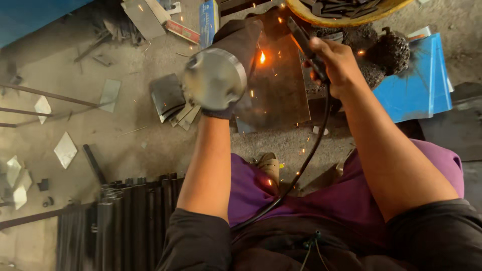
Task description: The person sits on the floor in a workshop and welds a metal pipe to a flat metal sheet using a handheld welding torch. They handle the metal pieces, position them on a workbench, and apply the welding torch to create a joint, generating bright sparks.
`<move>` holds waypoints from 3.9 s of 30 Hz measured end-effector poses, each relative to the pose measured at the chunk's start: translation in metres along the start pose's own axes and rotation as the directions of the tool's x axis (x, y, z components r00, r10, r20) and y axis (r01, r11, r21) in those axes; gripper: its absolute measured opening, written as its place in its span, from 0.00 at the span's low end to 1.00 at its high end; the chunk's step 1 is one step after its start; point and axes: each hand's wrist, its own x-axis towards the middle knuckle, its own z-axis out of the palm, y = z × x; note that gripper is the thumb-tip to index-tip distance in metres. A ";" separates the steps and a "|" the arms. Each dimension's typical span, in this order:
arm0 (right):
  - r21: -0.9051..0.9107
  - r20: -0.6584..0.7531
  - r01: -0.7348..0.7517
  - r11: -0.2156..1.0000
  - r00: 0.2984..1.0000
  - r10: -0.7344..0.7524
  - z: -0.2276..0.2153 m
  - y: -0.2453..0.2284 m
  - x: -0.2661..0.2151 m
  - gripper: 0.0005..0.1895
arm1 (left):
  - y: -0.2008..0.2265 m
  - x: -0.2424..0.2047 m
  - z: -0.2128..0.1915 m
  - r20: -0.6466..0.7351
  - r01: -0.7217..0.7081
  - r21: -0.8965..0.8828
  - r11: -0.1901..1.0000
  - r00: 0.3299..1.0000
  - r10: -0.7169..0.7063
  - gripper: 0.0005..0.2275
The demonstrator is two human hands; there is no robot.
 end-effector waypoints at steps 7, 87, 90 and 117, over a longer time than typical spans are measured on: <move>0.088 0.071 -0.081 0.993 0.995 0.075 -0.035 0.009 -0.021 0.26 | -0.046 -0.042 0.037 -0.263 0.112 -0.175 0.978 0.952 -0.156 0.16; -0.557 0.024 0.262 0.788 0.954 -0.300 -0.041 0.043 -0.132 0.36 | 0.043 -0.183 0.003 -0.348 0.148 -0.495 0.856 0.869 -0.352 0.04; -0.696 0.063 0.319 0.644 0.920 -0.388 -0.023 0.036 -0.146 0.35 | 0.043 -0.189 0.034 -0.306 0.112 -0.369 0.923 0.923 -0.234 0.05; -0.702 0.031 0.385 0.600 0.857 -0.514 -0.028 0.036 -0.160 0.28 | 0.058 -0.178 0.033 -0.226 0.071 -0.126 0.989 0.969 -0.098 0.05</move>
